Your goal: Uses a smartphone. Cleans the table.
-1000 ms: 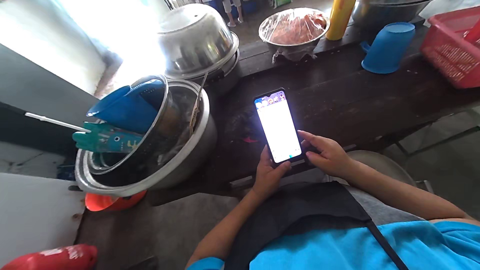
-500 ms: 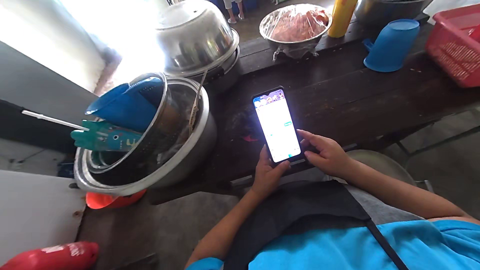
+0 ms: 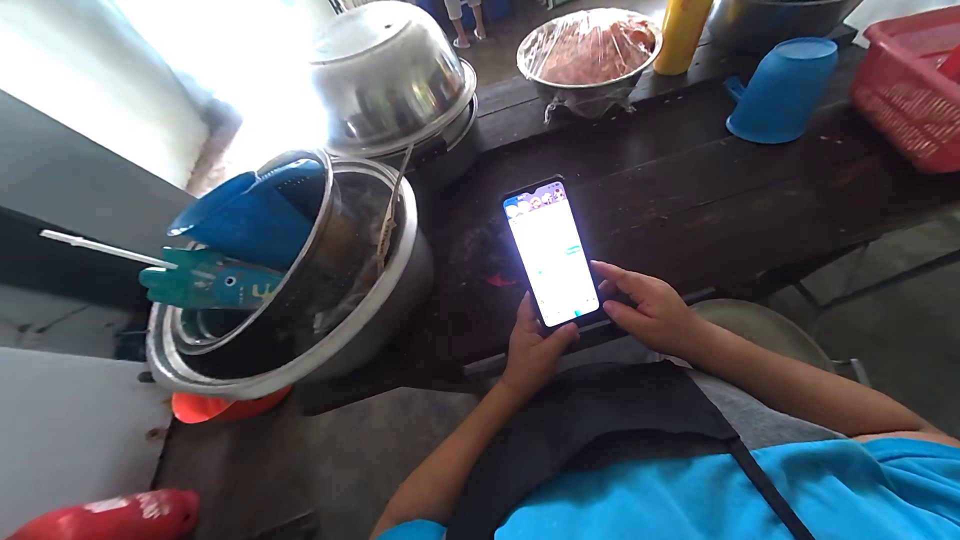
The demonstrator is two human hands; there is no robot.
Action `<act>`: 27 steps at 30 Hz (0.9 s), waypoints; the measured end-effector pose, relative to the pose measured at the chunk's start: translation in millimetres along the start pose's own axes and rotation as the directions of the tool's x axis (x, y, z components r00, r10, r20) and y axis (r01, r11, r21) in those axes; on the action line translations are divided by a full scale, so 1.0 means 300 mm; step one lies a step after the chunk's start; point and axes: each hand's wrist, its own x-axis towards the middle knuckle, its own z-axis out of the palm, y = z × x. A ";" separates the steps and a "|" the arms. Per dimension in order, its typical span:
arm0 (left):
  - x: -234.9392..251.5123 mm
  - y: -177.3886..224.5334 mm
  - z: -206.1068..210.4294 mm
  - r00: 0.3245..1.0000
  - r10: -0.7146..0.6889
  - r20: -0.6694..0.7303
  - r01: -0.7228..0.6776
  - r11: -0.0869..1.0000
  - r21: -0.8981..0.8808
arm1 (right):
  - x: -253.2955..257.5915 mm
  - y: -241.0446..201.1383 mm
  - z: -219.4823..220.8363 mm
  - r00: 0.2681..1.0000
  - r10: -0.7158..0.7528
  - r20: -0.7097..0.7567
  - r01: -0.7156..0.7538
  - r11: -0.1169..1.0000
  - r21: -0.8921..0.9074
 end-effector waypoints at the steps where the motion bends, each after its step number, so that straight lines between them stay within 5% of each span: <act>1: 0.000 0.002 0.000 1.000 -0.006 -0.006 0.006 1.000 0.008 | 0.001 0.000 0.001 1.000 0.000 -0.001 0.000 1.000 -0.004; 27: -0.009 0.001 0.005 1.000 -0.011 0.011 0.011 0.999 -0.037 | -0.011 -0.006 0.003 1.000 -0.003 -0.025 0.003 1.000 -0.030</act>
